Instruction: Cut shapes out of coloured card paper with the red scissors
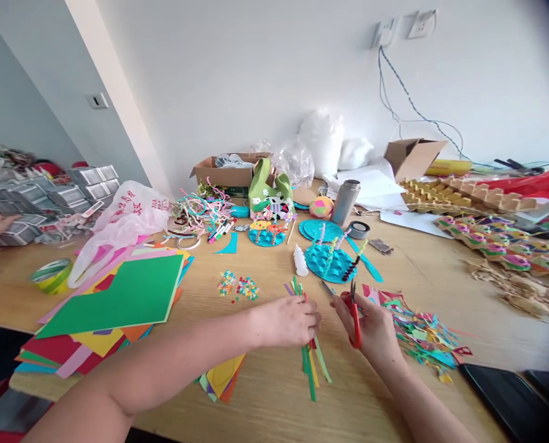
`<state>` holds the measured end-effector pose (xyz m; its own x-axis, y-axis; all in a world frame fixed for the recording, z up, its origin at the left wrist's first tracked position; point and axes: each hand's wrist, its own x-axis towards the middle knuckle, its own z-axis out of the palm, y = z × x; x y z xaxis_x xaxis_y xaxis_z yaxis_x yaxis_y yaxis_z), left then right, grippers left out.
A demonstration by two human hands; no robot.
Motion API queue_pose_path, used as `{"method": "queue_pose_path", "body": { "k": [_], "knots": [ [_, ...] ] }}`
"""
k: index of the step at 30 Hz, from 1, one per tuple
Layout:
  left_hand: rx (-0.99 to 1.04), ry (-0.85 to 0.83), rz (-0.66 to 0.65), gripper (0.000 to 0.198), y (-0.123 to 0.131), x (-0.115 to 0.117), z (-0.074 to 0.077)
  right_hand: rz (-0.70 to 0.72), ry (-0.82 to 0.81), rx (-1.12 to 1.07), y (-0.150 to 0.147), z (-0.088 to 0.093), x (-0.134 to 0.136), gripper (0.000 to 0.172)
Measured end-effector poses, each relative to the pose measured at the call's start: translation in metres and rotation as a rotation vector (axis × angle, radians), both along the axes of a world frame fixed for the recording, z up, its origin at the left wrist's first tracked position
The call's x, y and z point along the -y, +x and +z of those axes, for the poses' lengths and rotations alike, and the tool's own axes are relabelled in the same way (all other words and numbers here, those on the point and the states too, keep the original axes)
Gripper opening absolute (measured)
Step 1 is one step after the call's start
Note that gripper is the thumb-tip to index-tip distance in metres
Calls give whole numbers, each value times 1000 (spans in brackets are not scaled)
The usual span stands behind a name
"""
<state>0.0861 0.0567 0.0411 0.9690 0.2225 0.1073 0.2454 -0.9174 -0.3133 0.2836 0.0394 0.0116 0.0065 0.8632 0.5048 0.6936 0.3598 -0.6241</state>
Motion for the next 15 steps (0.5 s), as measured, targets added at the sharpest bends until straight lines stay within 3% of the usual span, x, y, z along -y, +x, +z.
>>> {"method": "queue_pose_path", "body": {
  "k": [7,15],
  "knots": [
    [-135,14,-155,14,13,-8,-4,10,54,30,-1,-1,0,37],
    [-34,38,-228,17,7,-24,-16,33,64,30,0,0,0,39]
  ]
}}
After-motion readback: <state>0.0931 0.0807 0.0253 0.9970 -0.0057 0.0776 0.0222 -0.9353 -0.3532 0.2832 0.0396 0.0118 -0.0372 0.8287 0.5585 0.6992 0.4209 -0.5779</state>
